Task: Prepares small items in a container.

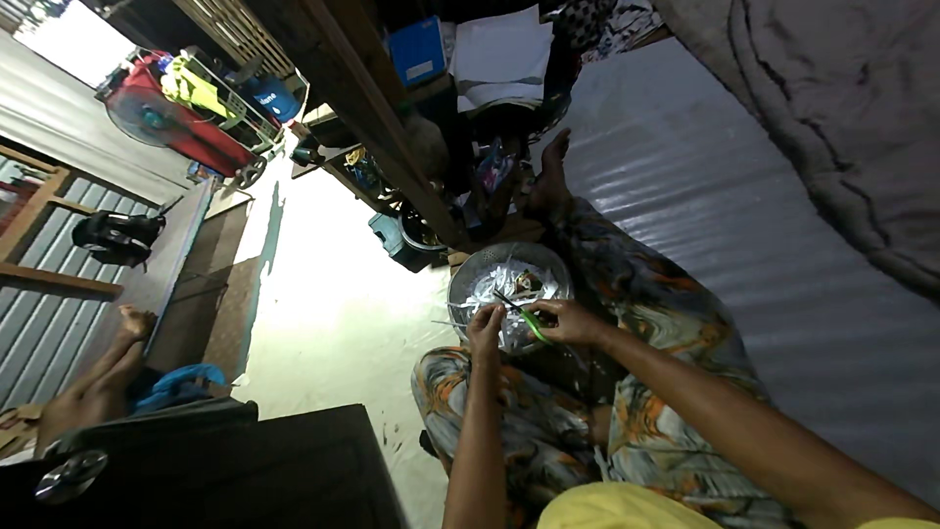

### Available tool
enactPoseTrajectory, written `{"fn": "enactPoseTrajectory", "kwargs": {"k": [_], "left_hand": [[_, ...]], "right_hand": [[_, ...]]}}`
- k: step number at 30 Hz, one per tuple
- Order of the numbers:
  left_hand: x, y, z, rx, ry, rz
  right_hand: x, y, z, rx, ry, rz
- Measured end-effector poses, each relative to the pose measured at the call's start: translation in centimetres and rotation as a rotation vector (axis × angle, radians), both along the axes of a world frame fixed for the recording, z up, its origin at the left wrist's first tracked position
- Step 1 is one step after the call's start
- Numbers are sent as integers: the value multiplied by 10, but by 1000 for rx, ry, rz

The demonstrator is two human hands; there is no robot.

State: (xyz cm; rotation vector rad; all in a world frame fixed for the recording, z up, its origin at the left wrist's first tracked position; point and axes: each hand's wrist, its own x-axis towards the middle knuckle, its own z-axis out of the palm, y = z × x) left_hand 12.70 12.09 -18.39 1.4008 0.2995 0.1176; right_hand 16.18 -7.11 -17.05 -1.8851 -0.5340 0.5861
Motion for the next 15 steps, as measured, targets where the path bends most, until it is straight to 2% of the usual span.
{"fn": "enactPoseTrajectory", "kwargs": {"k": [15], "left_hand": [[0, 0, -1, -15, 6, 12]], "right_hand": [[1, -1, -2, -6, -23, 12]]}}
